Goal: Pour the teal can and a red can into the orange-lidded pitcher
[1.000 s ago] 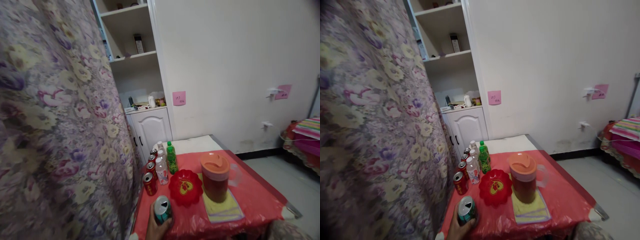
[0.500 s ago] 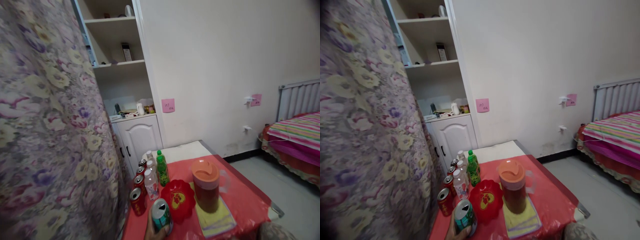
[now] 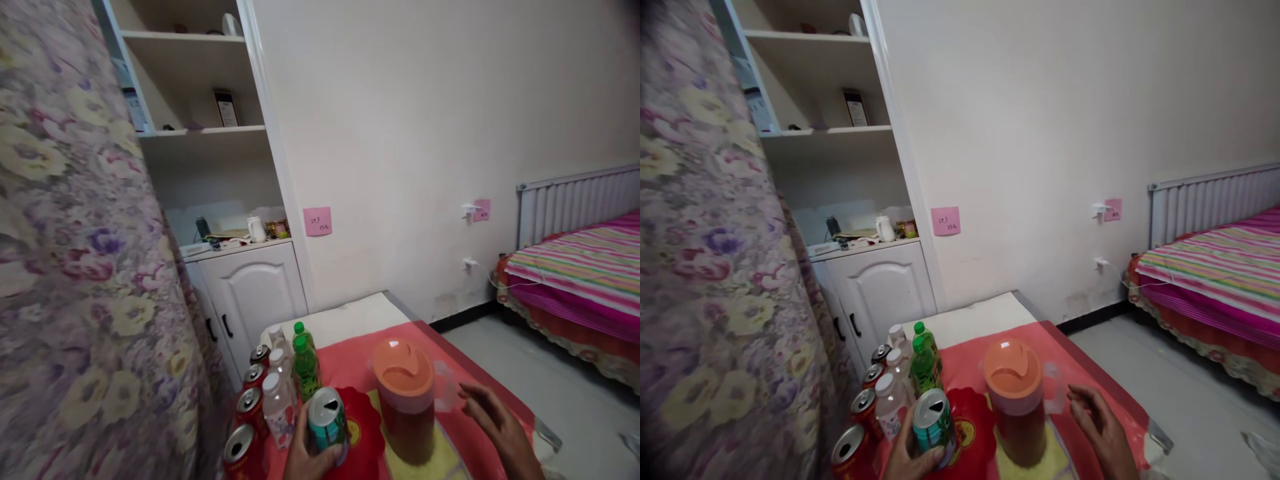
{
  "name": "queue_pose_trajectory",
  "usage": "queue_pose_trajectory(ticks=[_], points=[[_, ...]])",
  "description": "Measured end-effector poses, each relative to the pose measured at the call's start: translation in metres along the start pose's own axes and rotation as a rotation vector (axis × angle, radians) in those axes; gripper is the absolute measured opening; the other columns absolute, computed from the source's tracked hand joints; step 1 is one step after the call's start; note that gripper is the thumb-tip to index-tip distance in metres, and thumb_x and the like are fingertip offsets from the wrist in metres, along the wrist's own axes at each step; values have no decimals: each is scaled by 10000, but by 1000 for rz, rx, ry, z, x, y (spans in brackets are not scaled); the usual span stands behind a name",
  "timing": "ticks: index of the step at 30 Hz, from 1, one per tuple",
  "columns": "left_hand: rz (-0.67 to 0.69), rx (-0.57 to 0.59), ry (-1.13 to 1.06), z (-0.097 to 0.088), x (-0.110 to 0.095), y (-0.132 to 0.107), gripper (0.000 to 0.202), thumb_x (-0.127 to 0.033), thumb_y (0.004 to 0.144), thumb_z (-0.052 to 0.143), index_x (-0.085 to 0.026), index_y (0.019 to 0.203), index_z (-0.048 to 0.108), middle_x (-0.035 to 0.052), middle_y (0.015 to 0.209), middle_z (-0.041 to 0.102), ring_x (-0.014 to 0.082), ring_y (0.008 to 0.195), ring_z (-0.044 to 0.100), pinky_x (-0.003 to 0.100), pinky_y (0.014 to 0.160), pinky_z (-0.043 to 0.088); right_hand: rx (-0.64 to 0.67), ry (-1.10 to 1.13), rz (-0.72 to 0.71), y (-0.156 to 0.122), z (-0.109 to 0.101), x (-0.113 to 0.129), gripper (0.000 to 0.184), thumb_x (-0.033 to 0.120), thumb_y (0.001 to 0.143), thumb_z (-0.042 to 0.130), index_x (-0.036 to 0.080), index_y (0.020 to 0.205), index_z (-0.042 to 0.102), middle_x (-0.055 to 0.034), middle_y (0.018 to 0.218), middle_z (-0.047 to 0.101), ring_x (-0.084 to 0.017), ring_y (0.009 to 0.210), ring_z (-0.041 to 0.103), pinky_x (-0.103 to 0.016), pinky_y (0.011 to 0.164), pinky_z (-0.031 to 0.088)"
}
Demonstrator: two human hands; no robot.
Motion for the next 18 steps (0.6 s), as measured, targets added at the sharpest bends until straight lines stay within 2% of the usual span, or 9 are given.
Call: queue_pose_trajectory(ticks=[3,6,8,12,15,18], points=[[2,23,18,2,10,3,973,-472,348,947,-206,1208,578,158,1234,719,395,1205,633,492,1051,484,-30,-22,-32,17,7,6,532,655,714,684,238,1044,675,-91,1098,727,-279,1062,687,-296,843,586],[6,10,-27,2,21,2,942,-508,339,941,-212,1167,604,139,1174,735,378,1136,663,461,989,520,-29,-40,-41,28,14,9,503,657,691,699,236,965,679,-72,1009,723,-267,999,680,-281,813,576],[-10,29,-44,5,28,1,942,-508,336,944,-212,1164,609,135,1154,738,367,1115,669,446,972,524,22,-36,-36,34,20,7,465,647,702,698,238,923,680,-56,944,723,-261,954,675,-278,789,567],[-27,60,-37,10,36,-1,971,-507,350,941,-216,1210,597,133,1195,718,364,1152,649,456,1017,496,130,-21,-22,43,31,-3,384,602,780,657,243,910,699,-49,946,734,-269,970,650,-305,823,541],[-39,86,20,13,38,-3,947,-517,414,920,-211,1244,581,152,1225,700,374,1190,629,476,1048,480,181,-1,-29,48,40,-7,402,618,794,625,228,699,646,-26,731,660,-228,762,604,-301,686,510],[-36,79,84,13,40,-4,911,-490,448,911,-211,1250,581,153,1240,687,372,1201,621,470,1063,475,230,29,-28,50,49,-5,517,663,821,558,220,557,522,19,551,473,-158,554,443,-276,528,384]])
Point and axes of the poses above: each hand's wrist, its own y-axis towards the middle knuckle, its own z-axis out of the palm, x = y × z, the point moved 6 cm from there along y, towards the middle knuckle
